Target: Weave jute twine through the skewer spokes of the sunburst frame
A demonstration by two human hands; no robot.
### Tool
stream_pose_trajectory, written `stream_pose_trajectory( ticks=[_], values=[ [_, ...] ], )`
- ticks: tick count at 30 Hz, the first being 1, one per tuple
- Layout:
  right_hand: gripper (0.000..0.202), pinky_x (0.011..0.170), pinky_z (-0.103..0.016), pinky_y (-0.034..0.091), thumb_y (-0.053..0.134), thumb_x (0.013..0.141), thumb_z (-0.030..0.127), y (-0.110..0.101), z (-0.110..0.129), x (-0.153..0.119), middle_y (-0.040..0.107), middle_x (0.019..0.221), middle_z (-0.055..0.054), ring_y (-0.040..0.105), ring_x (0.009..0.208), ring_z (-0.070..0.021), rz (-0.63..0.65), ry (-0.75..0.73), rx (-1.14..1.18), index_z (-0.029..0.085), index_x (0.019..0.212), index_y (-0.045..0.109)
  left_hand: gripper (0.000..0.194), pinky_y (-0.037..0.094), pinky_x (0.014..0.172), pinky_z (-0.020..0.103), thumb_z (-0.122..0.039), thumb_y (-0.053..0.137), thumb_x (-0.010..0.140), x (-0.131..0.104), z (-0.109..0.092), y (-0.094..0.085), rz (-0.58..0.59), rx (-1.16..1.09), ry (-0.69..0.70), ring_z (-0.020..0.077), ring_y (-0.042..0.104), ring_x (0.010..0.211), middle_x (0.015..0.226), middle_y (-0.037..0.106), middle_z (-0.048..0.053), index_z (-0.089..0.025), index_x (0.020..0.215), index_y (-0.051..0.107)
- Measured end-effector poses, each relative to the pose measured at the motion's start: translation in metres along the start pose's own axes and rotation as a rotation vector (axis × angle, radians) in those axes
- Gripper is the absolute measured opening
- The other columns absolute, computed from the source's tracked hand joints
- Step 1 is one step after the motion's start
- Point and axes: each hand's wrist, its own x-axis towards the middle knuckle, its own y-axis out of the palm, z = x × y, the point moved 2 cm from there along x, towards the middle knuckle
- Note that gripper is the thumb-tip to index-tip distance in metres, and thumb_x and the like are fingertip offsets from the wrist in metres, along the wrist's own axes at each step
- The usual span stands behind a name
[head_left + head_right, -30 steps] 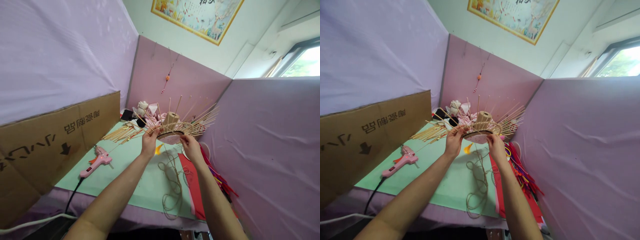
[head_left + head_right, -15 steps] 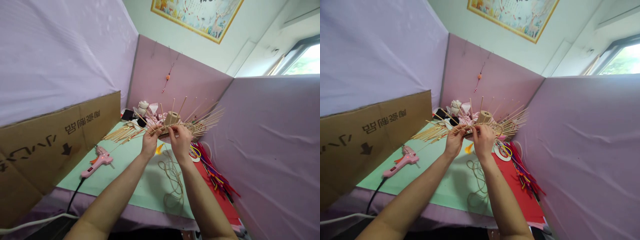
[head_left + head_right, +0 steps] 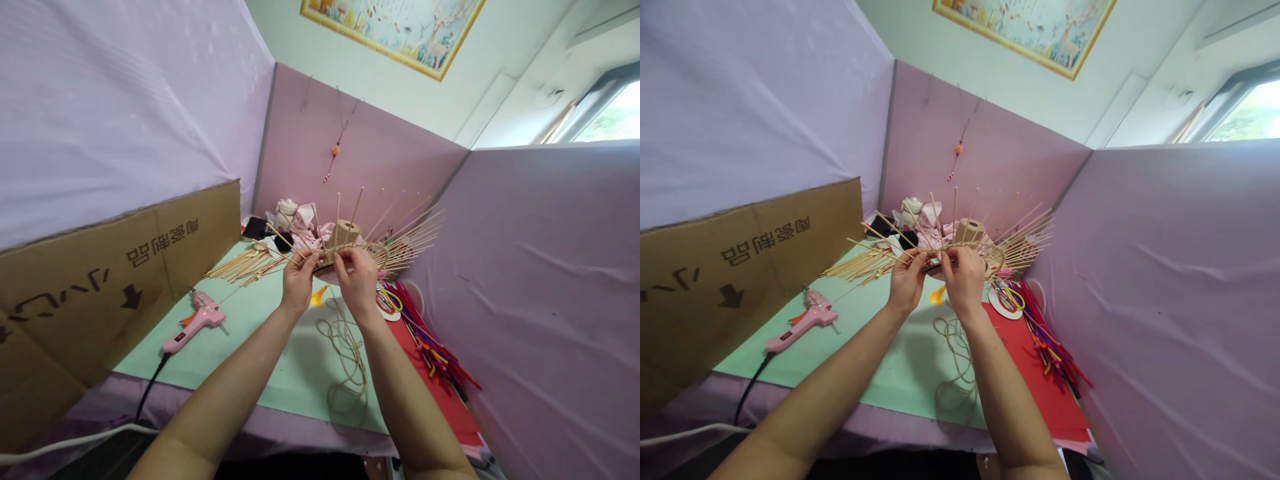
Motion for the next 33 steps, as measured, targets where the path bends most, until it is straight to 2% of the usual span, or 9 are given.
stream_pose_trajectory(
  ticks=[7,15,19,21,23,25,29,30,33],
  values=[
    [0.016,0.071,-0.030,0.040,0.052,0.087,0.031,0.001,-0.006,0.001,0.060,0.075,-0.003,0.054,0.073,-0.0170,-0.014,0.053,0.079,0.019,0.076,0.056,0.036,0.050,0.079,0.026,-0.025,0.082,0.060,0.001,0.003,-0.002,0.042,-0.004,-0.017,0.0112,0.067,0.077,0.085,0.072,0.000,-0.021,0.093,0.068],
    [0.012,0.075,-0.031,0.043,0.053,0.086,0.030,-0.001,-0.009,-0.010,0.060,0.080,-0.004,0.055,0.078,-0.0174,0.023,0.042,0.162,0.019,0.083,0.057,0.028,0.050,0.078,0.029,-0.025,0.082,0.057,0.002,0.006,-0.003,0.012,0.048,-0.042,0.0134,0.066,0.075,0.080,0.073,0.002,-0.018,0.082,0.070],
    [0.012,0.075,-0.032,0.044,0.056,0.083,0.028,-0.008,-0.002,-0.027,0.058,0.086,-0.005,0.053,0.079,-0.0169,-0.100,0.060,0.181,0.019,0.091,0.056,0.028,0.050,0.077,0.029,-0.026,0.081,0.060,0.001,0.006,-0.003,0.024,0.058,-0.028,0.0135,0.066,0.076,0.081,0.073,0.002,-0.019,0.084,0.069],
    [0.011,0.073,-0.032,0.044,0.056,0.082,0.029,-0.010,-0.003,-0.041,0.058,0.083,-0.004,0.053,0.077,-0.0166,-0.118,0.092,0.199,0.019,0.088,0.057,0.027,0.050,0.077,0.028,-0.026,0.080,0.061,0.001,0.006,-0.005,0.023,0.073,-0.014,0.0128,0.066,0.076,0.081,0.073,0.001,-0.019,0.084,0.069],
    [0.012,0.070,-0.031,0.044,0.054,0.083,0.031,-0.008,-0.012,-0.059,0.058,0.074,-0.002,0.053,0.071,-0.0159,-0.056,0.183,0.255,0.019,0.079,0.057,0.026,0.049,0.078,0.027,-0.025,0.080,0.061,0.002,0.007,-0.005,0.014,0.094,-0.001,0.0129,0.066,0.077,0.080,0.073,0.002,-0.019,0.083,0.069],
    [0.020,0.065,-0.029,0.043,0.052,0.082,0.034,-0.004,-0.033,-0.076,0.056,0.065,0.000,0.052,0.064,-0.0149,-0.009,0.362,0.359,0.019,0.070,0.057,0.026,0.049,0.077,0.027,-0.025,0.081,0.059,0.004,0.007,-0.006,-0.004,0.102,0.008,0.0133,0.066,0.077,0.079,0.073,0.002,-0.019,0.081,0.069],
    [0.022,0.060,-0.027,0.045,0.053,0.078,0.039,0.004,-0.088,-0.099,0.057,0.063,0.001,0.054,0.061,-0.0136,-0.155,0.794,0.657,0.019,0.069,0.056,0.026,0.048,0.075,0.026,-0.024,0.082,0.057,0.008,0.006,-0.003,-0.019,0.067,0.026,0.0119,0.065,0.074,0.077,0.073,0.000,-0.019,0.079,0.069],
    [0.022,0.060,-0.026,0.046,0.054,0.076,0.040,0.008,-0.098,-0.102,0.059,0.064,0.001,0.056,0.062,-0.0135,-0.149,0.886,0.749,0.019,0.070,0.056,0.025,0.048,0.075,0.026,-0.024,0.082,0.057,0.008,0.005,-0.002,-0.014,0.058,0.035,0.0117,0.065,0.074,0.077,0.073,0.000,-0.019,0.079,0.069],
    [0.025,0.063,-0.031,0.052,0.062,0.072,0.043,0.025,-0.112,-0.104,0.065,0.069,-0.003,0.062,0.067,-0.0163,0.015,1.032,0.948,0.019,0.070,0.058,0.024,0.048,0.077,0.027,-0.022,0.081,0.059,0.006,0.002,0.002,-0.013,0.052,0.061,0.0118,0.066,0.076,0.078,0.073,0.000,-0.020,0.080,0.069]
  ],
)
